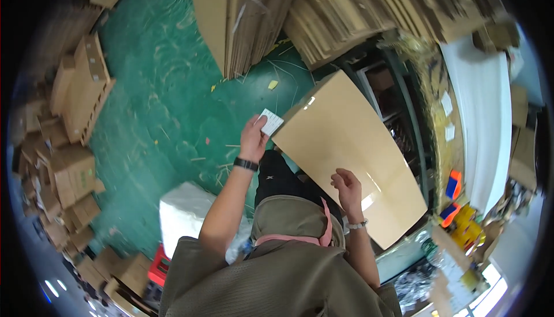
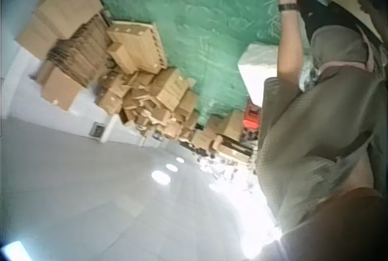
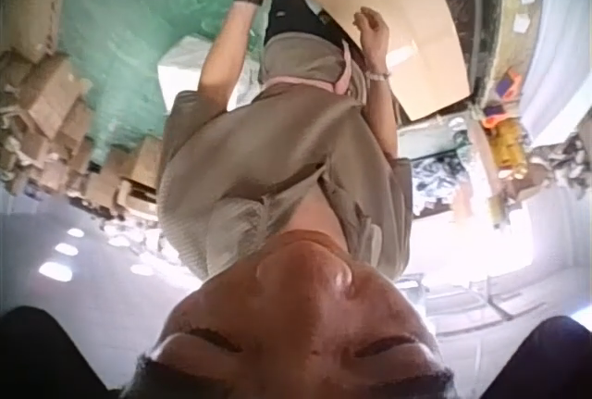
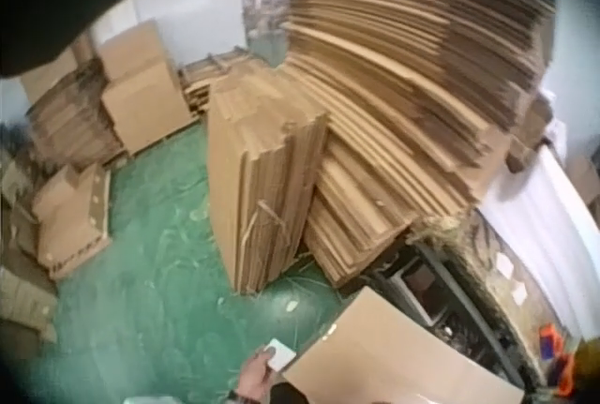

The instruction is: Folding cardboard boxes, placing bicycle seats inside, and sealing them with packing tape.

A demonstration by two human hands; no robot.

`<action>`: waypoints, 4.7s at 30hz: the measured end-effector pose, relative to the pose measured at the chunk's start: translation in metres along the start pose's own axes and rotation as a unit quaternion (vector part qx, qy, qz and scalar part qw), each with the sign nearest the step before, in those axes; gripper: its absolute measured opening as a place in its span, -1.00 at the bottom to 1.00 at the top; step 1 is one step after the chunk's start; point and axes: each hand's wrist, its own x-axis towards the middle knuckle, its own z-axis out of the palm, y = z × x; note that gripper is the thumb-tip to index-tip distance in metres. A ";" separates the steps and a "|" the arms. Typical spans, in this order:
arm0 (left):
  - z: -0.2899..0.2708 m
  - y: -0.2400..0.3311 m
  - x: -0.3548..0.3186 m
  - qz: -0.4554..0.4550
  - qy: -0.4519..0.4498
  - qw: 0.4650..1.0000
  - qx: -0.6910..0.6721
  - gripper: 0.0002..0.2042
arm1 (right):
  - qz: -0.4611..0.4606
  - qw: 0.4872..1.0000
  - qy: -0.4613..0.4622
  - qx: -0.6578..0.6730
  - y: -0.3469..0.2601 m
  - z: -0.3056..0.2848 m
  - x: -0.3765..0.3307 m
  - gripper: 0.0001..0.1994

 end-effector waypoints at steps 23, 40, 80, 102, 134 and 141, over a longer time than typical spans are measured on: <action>-0.031 -0.025 0.068 0.324 0.064 0.714 0.618 -0.24 | -0.092 0.974 0.084 -0.190 0.001 -0.027 -0.003 -0.72; 0.047 -0.009 0.022 0.044 -0.152 0.666 0.729 0.21 | 0.177 0.848 0.358 -0.348 0.323 -0.251 0.194 -0.41; -0.737 0.661 -0.198 0.069 0.477 0.828 0.288 -0.07 | -0.290 0.825 0.135 -0.466 -0.302 0.759 0.153 -0.13; -1.283 1.162 -0.210 -0.007 0.673 0.698 0.244 -0.14 | -0.382 0.744 0.031 -0.547 -0.426 1.697 -0.058 -0.11; -1.906 1.952 0.385 0.259 0.513 0.745 0.339 -0.20 | -0.272 0.848 0.130 -0.435 -0.387 2.484 0.133 -0.20; -1.976 1.995 0.487 0.258 0.443 0.823 0.245 -0.23 | -0.261 0.869 0.088 -0.411 -0.376 2.596 0.225 -0.22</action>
